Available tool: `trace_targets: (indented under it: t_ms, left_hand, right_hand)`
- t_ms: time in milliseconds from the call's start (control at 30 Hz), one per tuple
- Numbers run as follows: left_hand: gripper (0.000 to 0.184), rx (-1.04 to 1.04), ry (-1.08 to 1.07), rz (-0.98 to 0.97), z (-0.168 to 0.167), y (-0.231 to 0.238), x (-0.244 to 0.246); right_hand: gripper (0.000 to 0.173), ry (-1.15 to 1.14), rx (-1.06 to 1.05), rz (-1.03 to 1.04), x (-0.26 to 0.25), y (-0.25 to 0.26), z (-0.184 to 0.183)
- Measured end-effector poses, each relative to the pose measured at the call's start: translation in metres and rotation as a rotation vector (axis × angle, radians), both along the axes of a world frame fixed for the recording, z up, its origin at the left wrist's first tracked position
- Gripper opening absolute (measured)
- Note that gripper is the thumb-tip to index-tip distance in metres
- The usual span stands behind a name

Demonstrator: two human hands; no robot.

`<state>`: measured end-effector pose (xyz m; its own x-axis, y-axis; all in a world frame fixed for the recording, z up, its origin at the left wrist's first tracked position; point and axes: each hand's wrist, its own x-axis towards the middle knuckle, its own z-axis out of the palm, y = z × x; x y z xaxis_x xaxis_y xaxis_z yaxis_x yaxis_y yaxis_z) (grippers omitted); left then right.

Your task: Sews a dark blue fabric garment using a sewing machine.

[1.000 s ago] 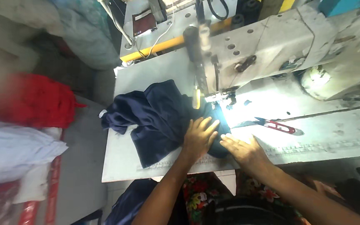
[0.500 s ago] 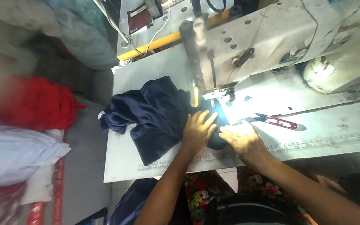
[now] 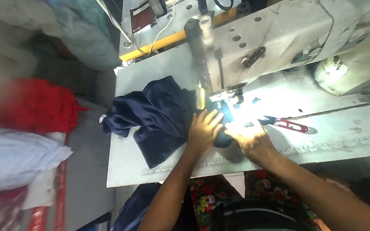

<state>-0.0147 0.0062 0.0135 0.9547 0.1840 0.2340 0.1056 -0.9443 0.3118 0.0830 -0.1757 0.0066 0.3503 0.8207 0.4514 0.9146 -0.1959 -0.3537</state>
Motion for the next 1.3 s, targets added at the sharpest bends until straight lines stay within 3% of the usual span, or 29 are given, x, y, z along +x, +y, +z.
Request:
trace_targets:
  t_ms: [1300]
  left_hand:
    - [0.038, -0.018, 0.004, 0.055, -0.002, -0.006, 0.008]
  right_hand:
    - [0.036, 0.074, -0.025, 0.001, 0.000, -0.002, -0.005]
